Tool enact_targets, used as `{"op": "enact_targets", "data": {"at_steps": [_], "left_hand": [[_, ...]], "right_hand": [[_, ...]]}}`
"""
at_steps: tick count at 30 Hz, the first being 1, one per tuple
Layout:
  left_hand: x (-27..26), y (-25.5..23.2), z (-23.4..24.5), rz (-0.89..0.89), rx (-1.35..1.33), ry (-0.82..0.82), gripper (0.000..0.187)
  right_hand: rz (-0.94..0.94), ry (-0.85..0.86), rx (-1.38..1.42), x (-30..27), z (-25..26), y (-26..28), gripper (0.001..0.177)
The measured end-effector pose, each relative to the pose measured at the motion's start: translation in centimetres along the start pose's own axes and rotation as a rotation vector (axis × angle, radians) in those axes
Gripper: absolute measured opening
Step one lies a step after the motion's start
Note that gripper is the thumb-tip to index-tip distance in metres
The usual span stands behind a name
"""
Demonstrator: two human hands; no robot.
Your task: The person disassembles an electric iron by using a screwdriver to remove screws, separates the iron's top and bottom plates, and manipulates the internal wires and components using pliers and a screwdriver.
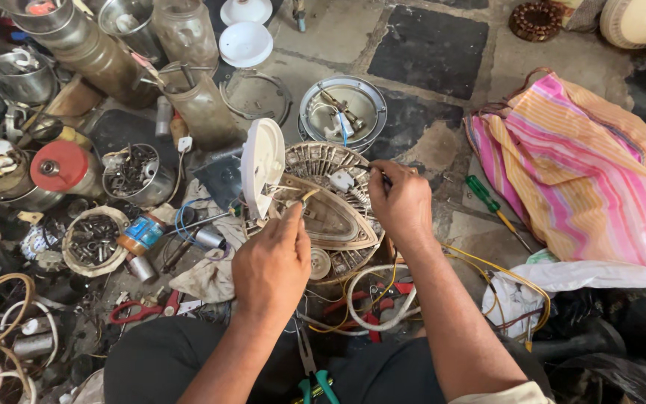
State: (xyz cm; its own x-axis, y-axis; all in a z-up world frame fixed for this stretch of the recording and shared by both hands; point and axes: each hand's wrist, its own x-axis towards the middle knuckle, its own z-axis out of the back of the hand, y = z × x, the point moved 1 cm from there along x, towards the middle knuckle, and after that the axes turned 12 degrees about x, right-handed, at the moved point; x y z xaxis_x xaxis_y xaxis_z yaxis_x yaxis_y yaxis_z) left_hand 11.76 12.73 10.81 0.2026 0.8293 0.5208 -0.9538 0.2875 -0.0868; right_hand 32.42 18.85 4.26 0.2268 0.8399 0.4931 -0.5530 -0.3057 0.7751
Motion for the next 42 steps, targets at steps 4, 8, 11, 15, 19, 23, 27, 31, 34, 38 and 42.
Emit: {"op": "enact_targets", "data": {"at_steps": [4,8,11,15,19,23,27,31,34,38,42], "left_hand": [[1.3,-0.6,-1.7,-0.049,0.081,0.118,0.032],[2.8,-1.0,-3.3,-0.118,0.159,0.129,0.036],[3.8,-1.2,-4.5,-0.126,0.198,0.259,0.038],[3.9,-1.0,-5.4,-0.147,0.263,0.264,0.038],[3.8,-1.0,-6.2,-0.156,0.288,0.272,0.041],[3.6,-0.9,-5.9,-0.167,0.292,0.248,0.044],[3.4,-1.1,-4.6,-0.158,0.276,0.18,0.042],[1.1,-0.1,-0.9,-0.124,0.191,0.075,0.041],[-2.5,1.3,2.6,-0.108,0.179,0.044,0.042],[-6.2,3.0,3.8,-0.064,0.186,0.148,0.042],[-7.6,3.9,2.8,-0.066,0.188,0.174,0.045]], "right_hand": [[-0.067,0.021,0.026,0.2,0.3,-0.1,0.017],[-0.111,0.026,0.021,0.1,0.3,0.3,0.018],[-0.113,0.025,0.022,0.2,0.4,0.4,0.018],[-0.096,0.023,0.041,0.2,0.5,0.4,0.018],[-0.097,0.019,0.036,0.2,0.4,0.2,0.018],[-0.104,0.017,0.048,0.1,0.5,0.3,0.018],[-0.077,-0.001,0.059,0.1,0.5,0.4,0.017],[-0.194,-0.026,0.156,0.1,0.7,0.4,0.017],[-0.194,-0.015,0.218,0.1,1.1,0.1,0.019],[-0.207,0.066,0.226,0.0,1.3,0.3,0.019],[-0.245,0.085,0.197,-0.3,1.3,0.9,0.019]]}}
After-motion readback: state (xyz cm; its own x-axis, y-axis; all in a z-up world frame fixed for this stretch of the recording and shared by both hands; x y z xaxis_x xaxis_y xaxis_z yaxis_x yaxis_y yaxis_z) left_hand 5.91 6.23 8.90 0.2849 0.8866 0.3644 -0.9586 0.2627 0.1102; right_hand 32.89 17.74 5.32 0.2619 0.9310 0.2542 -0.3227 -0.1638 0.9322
